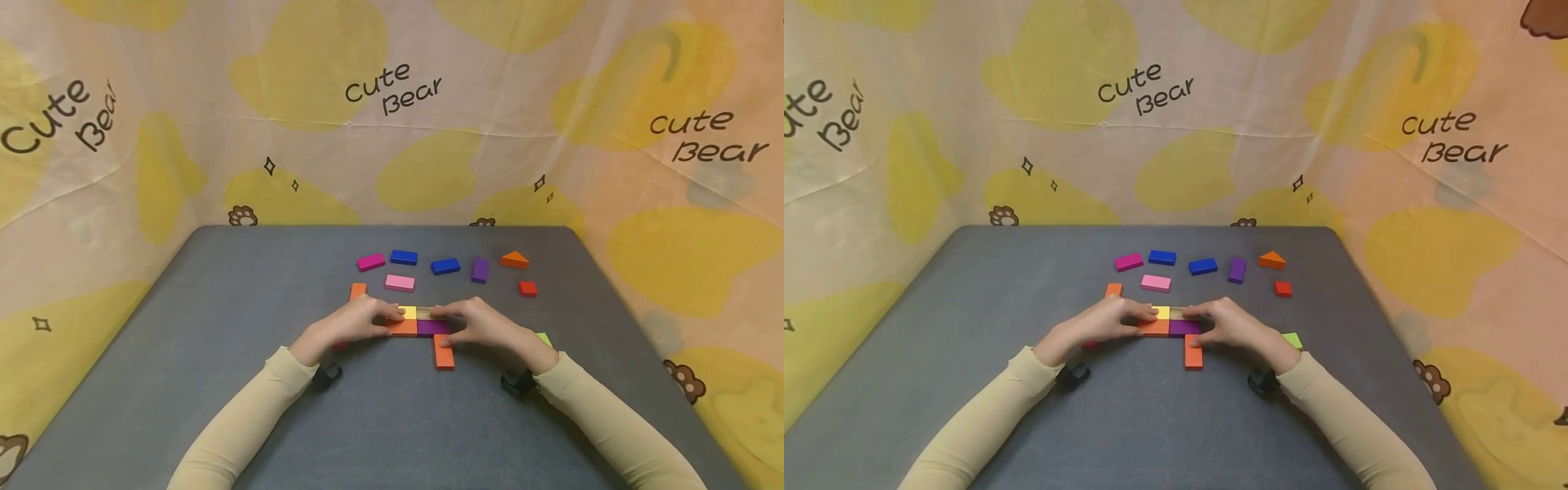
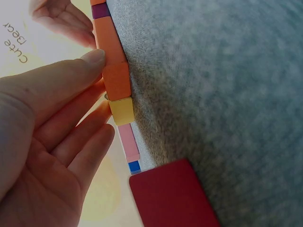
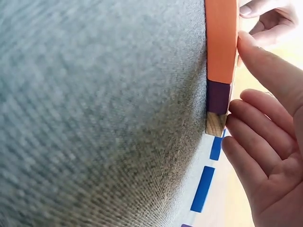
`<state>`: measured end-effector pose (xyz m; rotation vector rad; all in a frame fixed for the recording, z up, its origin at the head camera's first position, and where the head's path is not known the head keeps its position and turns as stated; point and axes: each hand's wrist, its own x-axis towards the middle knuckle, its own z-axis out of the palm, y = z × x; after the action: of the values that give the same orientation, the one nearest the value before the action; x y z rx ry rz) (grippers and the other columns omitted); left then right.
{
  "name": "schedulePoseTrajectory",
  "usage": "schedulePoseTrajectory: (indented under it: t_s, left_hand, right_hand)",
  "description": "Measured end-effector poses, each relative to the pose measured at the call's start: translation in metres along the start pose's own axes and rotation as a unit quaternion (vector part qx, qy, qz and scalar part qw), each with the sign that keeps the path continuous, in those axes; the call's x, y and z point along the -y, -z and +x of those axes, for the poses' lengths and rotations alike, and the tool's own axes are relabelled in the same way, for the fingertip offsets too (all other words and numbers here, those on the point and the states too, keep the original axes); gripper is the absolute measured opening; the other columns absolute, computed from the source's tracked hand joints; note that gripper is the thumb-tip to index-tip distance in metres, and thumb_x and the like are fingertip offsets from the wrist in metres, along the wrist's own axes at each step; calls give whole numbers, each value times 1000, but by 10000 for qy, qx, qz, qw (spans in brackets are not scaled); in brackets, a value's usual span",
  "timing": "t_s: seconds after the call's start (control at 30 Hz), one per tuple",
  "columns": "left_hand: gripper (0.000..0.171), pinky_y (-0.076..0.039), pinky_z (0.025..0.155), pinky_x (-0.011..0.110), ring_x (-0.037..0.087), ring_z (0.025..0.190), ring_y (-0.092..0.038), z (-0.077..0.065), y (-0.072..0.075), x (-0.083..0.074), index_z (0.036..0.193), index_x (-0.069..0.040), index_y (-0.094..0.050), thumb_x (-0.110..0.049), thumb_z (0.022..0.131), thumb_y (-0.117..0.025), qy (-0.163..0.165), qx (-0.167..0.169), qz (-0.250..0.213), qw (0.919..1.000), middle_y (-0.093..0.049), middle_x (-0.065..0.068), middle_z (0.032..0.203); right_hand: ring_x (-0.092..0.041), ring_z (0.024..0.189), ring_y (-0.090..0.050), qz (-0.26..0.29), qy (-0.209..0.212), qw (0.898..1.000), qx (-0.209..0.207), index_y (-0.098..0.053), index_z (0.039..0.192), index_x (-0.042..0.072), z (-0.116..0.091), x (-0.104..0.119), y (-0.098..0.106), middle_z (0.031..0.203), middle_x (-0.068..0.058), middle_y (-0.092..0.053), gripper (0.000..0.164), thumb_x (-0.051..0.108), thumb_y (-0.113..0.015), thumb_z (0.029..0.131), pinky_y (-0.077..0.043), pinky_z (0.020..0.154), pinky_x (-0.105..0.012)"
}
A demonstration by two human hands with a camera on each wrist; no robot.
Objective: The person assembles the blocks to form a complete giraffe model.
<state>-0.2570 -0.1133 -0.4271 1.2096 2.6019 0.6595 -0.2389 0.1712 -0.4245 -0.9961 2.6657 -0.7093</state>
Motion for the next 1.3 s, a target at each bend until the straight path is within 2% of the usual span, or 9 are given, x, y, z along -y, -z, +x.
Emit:
schedulePoseTrajectory:
  t_s: [0.23,0.43,0.57,0.67,0.8,0.97,1.1,1.3]
  left_hand:
    - [38,-45,101,33,13,120,-57,1,0,4,121,-14,-67,-18,84,-72,-35,-31,-127,9999,-64,-1,125]
    - [39,-45,102,36,12,123,-55,-4,3,10,122,-16,-66,-20,84,-73,75,-255,-690,9973,-63,-6,127]
    - [42,-49,96,42,15,119,-58,-17,12,16,122,-16,-66,-20,82,-75,120,-621,-946,9935,-64,-6,125]
    - [45,-51,91,44,18,110,-62,-33,20,23,121,-13,-66,-20,78,-78,320,-828,-831,9926,-66,-3,121]
    - [50,-51,90,43,20,104,-62,-53,25,31,120,-11,-66,-24,74,-82,689,-828,-582,9925,-67,2,116]
    - [52,-50,89,43,21,105,-61,-68,25,37,119,-14,-67,-28,71,-84,897,-860,-612,9904,-66,3,114]
    - [52,-50,91,43,21,108,-60,-68,24,42,118,-14,-68,-28,71,-84,910,-1006,-573,9891,-66,2,115]
    - [54,-46,97,45,22,114,-58,-54,27,56,120,-11,-66,-24,72,-84,908,-1121,-434,9886,-63,4,121]
  right_hand:
    - [-20,118,-58,-33,-76,10000,17,-60,130,17,1,-2,-1,130,-4,-61,59,36,-78,78,-48,98,-42]
    - [-21,119,-58,50,-61,10000,30,-60,130,16,2,-3,-2,130,-4,-60,59,36,-77,78,-47,98,-42]
    - [-20,119,-58,96,-115,9999,49,-60,130,16,2,-2,-2,130,-3,-61,59,35,-78,77,-47,98,-42]
    - [-21,118,-58,54,-87,9999,30,-60,130,16,1,-1,-2,130,-4,-61,59,34,-78,77,-48,97,-42]
    - [-21,118,-58,8,-107,9999,29,-60,130,16,1,-1,-1,130,-4,-61,59,35,-79,77,-48,97,-42]
    - [-20,119,-58,29,-127,9999,33,-60,130,17,1,-3,-1,130,-3,-61,59,36,-78,77,-47,98,-42]
    - [-21,119,-58,55,-144,9999,23,-60,130,17,1,-3,-1,130,-4,-61,59,36,-78,77,-48,98,-42]
    - [-20,119,-58,77,-153,9999,-15,-60,130,17,0,-4,-2,130,-3,-61,59,36,-78,77,-48,98,-42]
